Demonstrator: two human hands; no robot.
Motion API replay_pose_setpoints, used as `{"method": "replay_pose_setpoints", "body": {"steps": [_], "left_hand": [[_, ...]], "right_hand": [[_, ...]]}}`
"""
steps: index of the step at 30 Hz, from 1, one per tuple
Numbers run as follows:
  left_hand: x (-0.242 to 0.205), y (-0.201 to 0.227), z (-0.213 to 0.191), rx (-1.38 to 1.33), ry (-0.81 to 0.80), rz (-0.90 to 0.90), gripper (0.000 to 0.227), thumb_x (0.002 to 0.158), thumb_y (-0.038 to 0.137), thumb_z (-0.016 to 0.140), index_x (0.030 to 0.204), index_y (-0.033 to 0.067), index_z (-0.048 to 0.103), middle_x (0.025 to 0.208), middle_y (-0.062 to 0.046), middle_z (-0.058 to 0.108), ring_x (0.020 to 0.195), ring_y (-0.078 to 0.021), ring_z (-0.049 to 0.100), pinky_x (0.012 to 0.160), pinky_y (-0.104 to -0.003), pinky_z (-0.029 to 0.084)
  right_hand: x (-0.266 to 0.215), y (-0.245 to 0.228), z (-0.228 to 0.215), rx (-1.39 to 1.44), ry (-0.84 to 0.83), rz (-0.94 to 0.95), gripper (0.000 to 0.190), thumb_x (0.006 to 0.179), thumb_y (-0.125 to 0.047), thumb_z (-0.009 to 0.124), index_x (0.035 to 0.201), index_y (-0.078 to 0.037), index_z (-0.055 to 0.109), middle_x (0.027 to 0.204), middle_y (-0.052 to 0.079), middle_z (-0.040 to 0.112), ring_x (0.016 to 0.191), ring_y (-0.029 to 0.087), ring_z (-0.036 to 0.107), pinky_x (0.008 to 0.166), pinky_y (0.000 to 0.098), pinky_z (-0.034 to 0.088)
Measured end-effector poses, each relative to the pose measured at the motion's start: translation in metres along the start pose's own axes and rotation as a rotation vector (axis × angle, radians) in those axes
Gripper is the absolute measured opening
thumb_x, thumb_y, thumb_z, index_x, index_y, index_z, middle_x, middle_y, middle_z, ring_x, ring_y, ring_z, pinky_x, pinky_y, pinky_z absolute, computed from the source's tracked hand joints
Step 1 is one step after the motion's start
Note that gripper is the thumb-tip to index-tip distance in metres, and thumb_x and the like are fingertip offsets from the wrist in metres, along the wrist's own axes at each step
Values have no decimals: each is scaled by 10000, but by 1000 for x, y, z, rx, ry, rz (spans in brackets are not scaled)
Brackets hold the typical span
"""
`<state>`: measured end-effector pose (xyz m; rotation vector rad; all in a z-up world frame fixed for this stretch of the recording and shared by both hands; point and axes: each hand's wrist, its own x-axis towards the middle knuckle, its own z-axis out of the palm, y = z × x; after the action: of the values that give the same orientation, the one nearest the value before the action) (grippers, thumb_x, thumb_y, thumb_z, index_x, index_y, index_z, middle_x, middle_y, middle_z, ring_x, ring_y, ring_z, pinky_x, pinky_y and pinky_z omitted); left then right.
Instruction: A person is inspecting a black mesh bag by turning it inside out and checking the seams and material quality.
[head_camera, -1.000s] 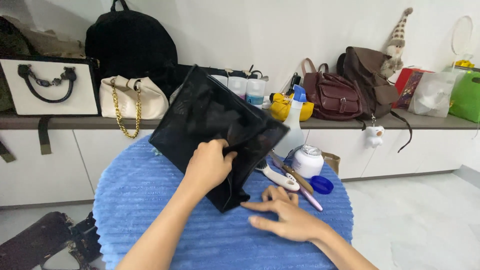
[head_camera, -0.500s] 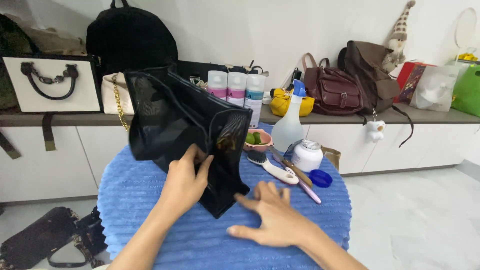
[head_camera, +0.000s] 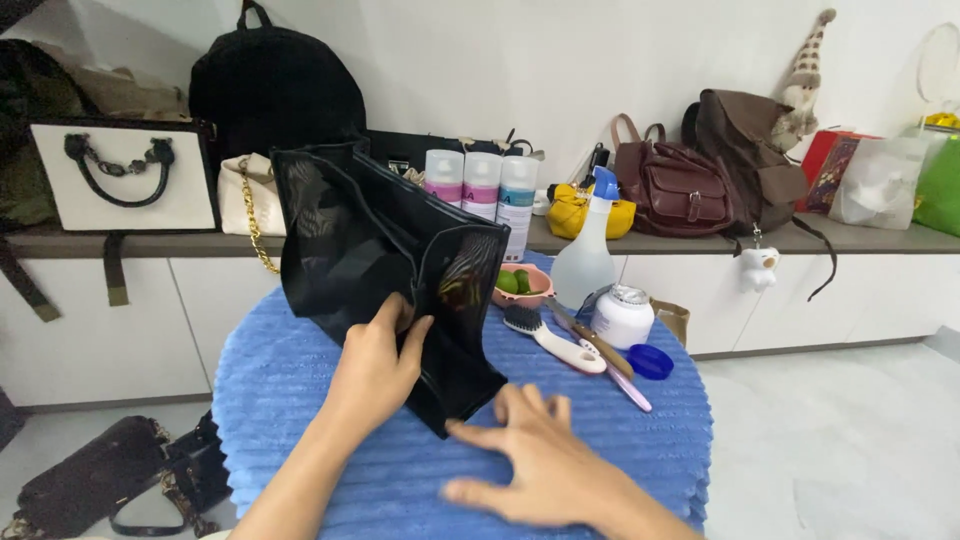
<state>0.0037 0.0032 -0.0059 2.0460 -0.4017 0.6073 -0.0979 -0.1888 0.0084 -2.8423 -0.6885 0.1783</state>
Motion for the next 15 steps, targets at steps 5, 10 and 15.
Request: {"method": "replay_pose_setpoints", "body": {"steps": [5, 10, 15], "left_hand": [[2, -4, 1, 6, 11, 30, 208, 993, 271, 628, 910, 100, 544, 737, -68, 668, 717, -363, 695, 693, -419, 475], [1, 2, -3, -1, -30, -10, 225, 1009, 279, 615, 889, 109, 527, 678, -45, 619, 613, -302, 644, 650, -397, 457], [1, 5, -4, 10, -35, -40, 243, 1013, 286, 613, 876, 116, 507, 647, -44, 585, 583, -310, 586, 652, -394, 441]], "right_hand": [[8, 13, -2, -172, 50, 338, 876, 926, -796, 241, 1613, -256, 309, 1258, 156, 446, 1204, 300, 381, 998, 467, 263], [7, 10, 2, -44, 26, 216, 894, 862, -818, 391, 1585, -293, 385, 1200, 62, 418, 1194, 233, 374, 1001, 407, 249], [8, 15, -2, -59, 0, 259, 788, 895, -777, 336, 1593, -413, 387, 1211, 29, 441, 1221, 188, 382, 1025, 418, 259]]}}
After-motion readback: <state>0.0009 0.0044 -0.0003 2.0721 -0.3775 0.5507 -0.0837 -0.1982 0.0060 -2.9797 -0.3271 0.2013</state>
